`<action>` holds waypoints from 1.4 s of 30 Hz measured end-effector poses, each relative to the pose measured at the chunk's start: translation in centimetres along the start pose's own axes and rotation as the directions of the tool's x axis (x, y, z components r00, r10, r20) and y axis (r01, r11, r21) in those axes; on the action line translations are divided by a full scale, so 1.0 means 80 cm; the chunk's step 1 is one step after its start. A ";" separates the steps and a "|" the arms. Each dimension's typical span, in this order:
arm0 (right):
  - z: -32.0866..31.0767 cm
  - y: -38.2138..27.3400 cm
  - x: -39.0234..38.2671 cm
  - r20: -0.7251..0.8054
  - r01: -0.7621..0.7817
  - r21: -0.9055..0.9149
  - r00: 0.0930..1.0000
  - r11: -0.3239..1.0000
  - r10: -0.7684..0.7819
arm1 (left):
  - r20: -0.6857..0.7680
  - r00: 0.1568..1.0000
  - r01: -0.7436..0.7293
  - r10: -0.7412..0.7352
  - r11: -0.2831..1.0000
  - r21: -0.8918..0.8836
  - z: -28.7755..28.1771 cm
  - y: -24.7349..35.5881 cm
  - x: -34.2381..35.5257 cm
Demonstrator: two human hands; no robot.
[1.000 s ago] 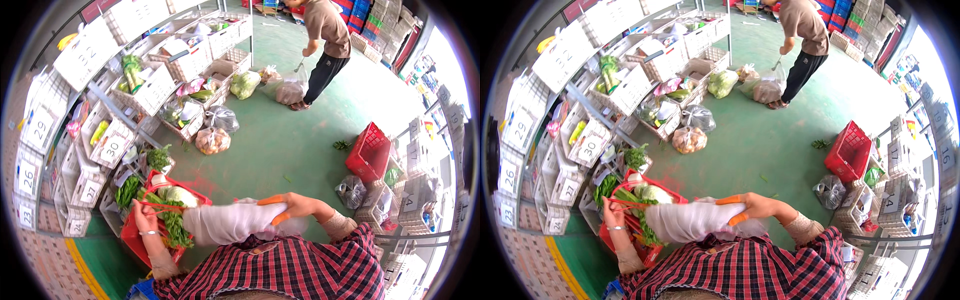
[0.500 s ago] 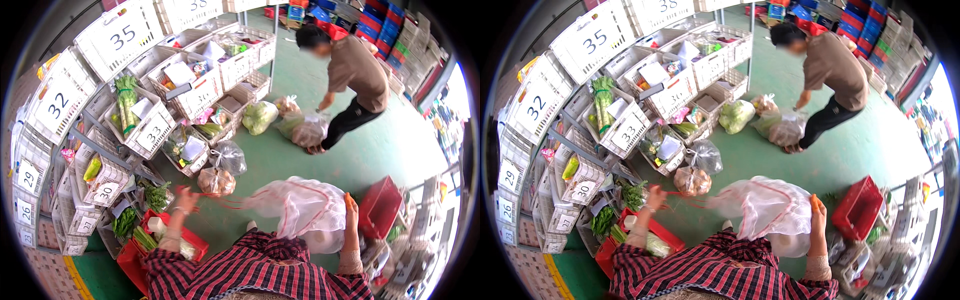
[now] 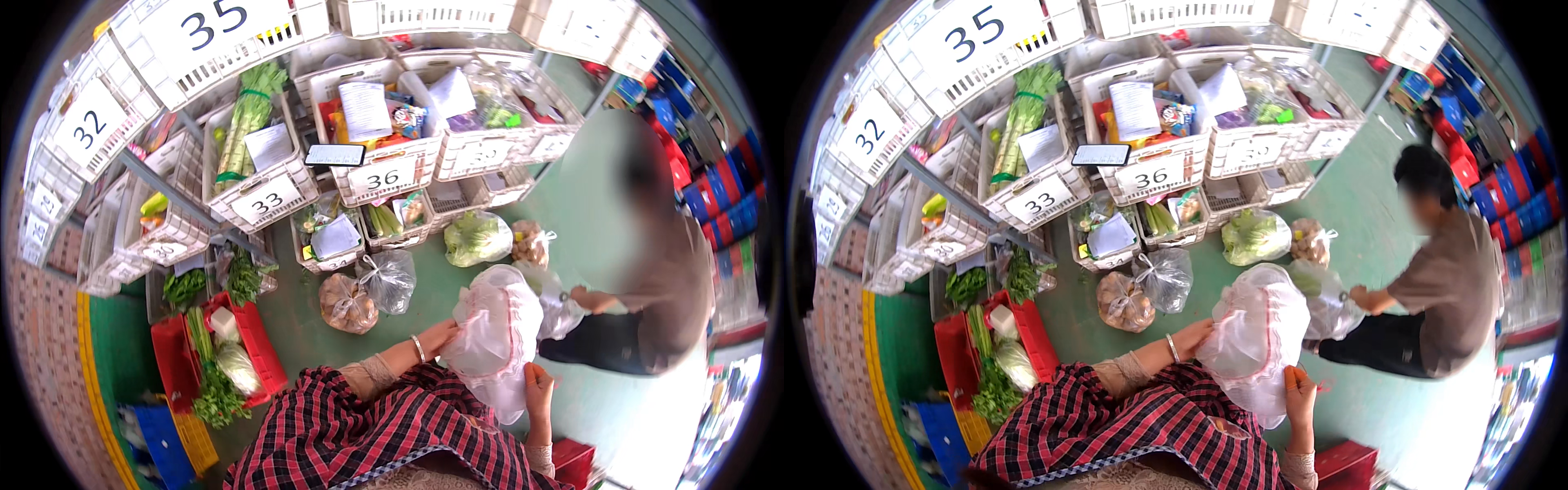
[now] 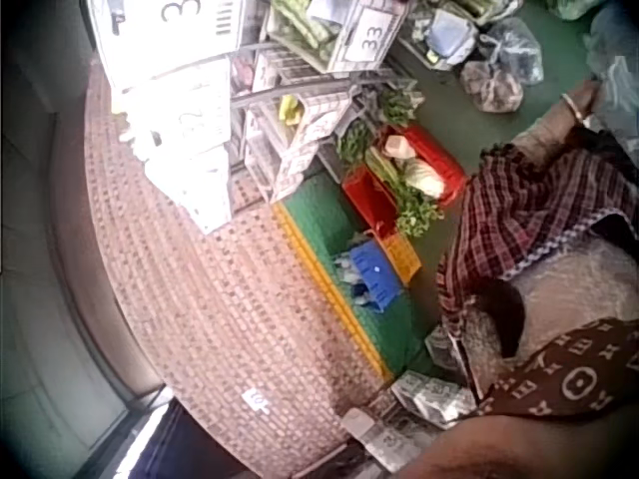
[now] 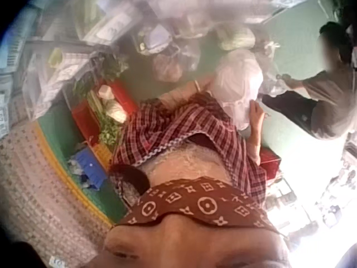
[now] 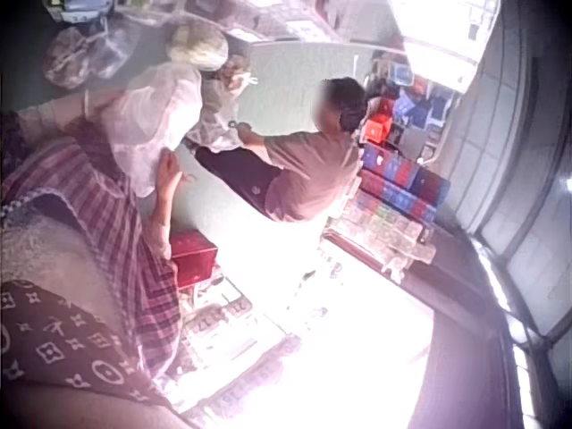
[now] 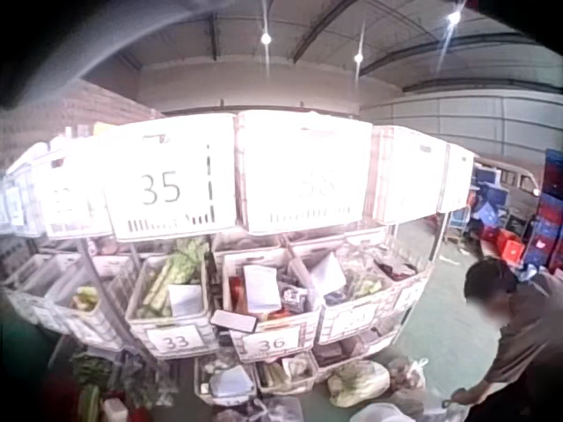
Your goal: The person sorts various vegetables and packaged food items from numbered plastic crates into a white mesh bag while referencing a paper checklist and a mobile phone.
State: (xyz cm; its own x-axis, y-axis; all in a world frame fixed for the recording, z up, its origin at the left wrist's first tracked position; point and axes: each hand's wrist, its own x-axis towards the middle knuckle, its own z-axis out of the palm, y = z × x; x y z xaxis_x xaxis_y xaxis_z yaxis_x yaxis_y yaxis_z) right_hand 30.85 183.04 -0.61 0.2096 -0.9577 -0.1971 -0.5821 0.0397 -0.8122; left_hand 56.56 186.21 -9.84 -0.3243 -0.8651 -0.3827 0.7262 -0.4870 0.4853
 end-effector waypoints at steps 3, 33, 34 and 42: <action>-0.023 0.008 0.094 0.143 0.095 -0.287 0.988 0.953 -0.055 | -0.079 0.991 -0.106 0.112 0.992 0.074 -0.008 0.032 0.050; 0.064 -0.118 0.508 -0.128 -0.183 0.232 0.968 0.955 0.217 | 0.045 0.911 -0.056 -0.410 -0.014 0.998 0.055 0.319 0.370; 0.056 -0.122 0.509 -0.072 -0.203 0.358 0.967 0.911 0.244 | 0.133 0.952 -0.085 -0.276 0.178 0.980 0.045 0.288 0.377; -0.008 -0.048 0.521 0.095 -0.343 0.491 0.935 0.801 0.342 | 0.137 0.908 0.213 -0.396 0.717 0.663 0.017 0.237 0.424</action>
State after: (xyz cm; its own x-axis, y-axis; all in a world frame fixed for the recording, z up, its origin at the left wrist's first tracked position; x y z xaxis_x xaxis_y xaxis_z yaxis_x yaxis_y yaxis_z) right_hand 41.32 142.79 -5.38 0.0713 -0.8548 -0.5140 -0.1518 0.5000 -0.8526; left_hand 58.54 147.49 -12.55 -0.6648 -0.6095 -0.4320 0.0498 -0.6132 0.7883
